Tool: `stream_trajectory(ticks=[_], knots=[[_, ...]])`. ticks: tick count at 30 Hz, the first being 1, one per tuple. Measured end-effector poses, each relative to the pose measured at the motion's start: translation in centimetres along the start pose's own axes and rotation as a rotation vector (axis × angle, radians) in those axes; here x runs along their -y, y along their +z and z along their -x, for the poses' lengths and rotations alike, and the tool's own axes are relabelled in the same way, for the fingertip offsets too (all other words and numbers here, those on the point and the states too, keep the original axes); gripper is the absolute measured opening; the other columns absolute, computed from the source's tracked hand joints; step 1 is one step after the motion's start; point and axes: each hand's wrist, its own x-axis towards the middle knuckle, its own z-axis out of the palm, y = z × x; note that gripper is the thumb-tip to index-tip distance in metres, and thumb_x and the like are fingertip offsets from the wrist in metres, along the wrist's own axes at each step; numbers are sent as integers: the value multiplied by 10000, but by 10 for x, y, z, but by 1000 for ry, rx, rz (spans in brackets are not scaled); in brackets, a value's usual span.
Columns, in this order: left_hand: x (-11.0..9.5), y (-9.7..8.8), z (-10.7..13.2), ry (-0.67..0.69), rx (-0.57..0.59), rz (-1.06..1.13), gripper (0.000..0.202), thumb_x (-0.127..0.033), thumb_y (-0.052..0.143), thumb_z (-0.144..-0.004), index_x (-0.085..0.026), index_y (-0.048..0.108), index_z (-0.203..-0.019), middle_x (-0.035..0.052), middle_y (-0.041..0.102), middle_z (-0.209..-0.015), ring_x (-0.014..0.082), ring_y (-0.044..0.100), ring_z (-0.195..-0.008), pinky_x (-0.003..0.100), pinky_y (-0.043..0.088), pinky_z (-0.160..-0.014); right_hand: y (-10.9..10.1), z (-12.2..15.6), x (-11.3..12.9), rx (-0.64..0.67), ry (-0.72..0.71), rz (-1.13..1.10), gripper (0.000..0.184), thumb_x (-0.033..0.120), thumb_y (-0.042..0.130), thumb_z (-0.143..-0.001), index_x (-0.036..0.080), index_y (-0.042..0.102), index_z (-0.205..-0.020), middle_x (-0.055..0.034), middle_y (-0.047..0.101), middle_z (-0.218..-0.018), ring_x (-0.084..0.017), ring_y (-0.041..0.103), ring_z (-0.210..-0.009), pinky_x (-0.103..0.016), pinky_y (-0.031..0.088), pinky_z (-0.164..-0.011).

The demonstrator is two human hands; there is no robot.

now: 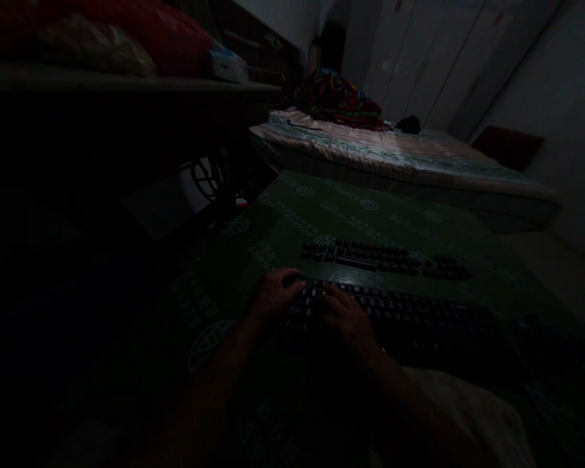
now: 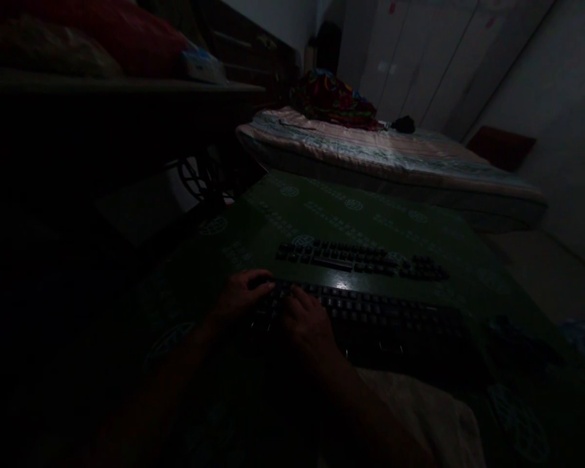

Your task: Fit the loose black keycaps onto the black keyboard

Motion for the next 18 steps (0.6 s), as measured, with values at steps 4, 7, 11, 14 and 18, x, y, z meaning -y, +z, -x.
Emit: stream_trajectory(ticks=[4,7,11,14,18], knots=[[-1,-1,0,-7,-10,5,352,-419,561,-681,-191,678,-921,58,698,-980,234,638,-918,351,491,-855,5,0,-3,23,-1,-23,138,187,539,-876,185,676,-862,-62,666,-987,-221,514,-1157,-378,505,-903],[-2,-1,0,-13,-15,-4,360,-417,569,-674,-184,679,-925,69,694,-995,240,634,-939,359,483,-873,6,-1,-3,29,0,-37,112,165,564,-856,178,675,-863,-62,667,-974,-217,528,-1135,-359,515,-881],[-3,-3,0,-22,-16,-15,367,-423,574,-668,-181,680,-923,72,694,-987,245,633,-944,370,478,-883,5,-3,1,23,20,-42,111,156,568,-848,185,673,-827,-51,665,-963,-218,542,-1111,-331,534,-828],[-2,-3,1,-25,-15,-16,372,-429,569,-673,-180,680,-927,69,694,-993,243,638,-933,362,486,-871,6,-5,3,53,80,-52,158,143,535,-863,212,675,-839,-35,662,-942,-189,551,-1091,-311,535,-809],[-1,-2,0,-24,-21,-15,359,-432,569,-676,-198,680,-925,52,698,-986,237,643,-916,352,493,-859,9,-6,3,101,101,-82,150,153,544,-859,222,676,-838,-38,661,-952,-190,522,-1128,-326,518,-840]])
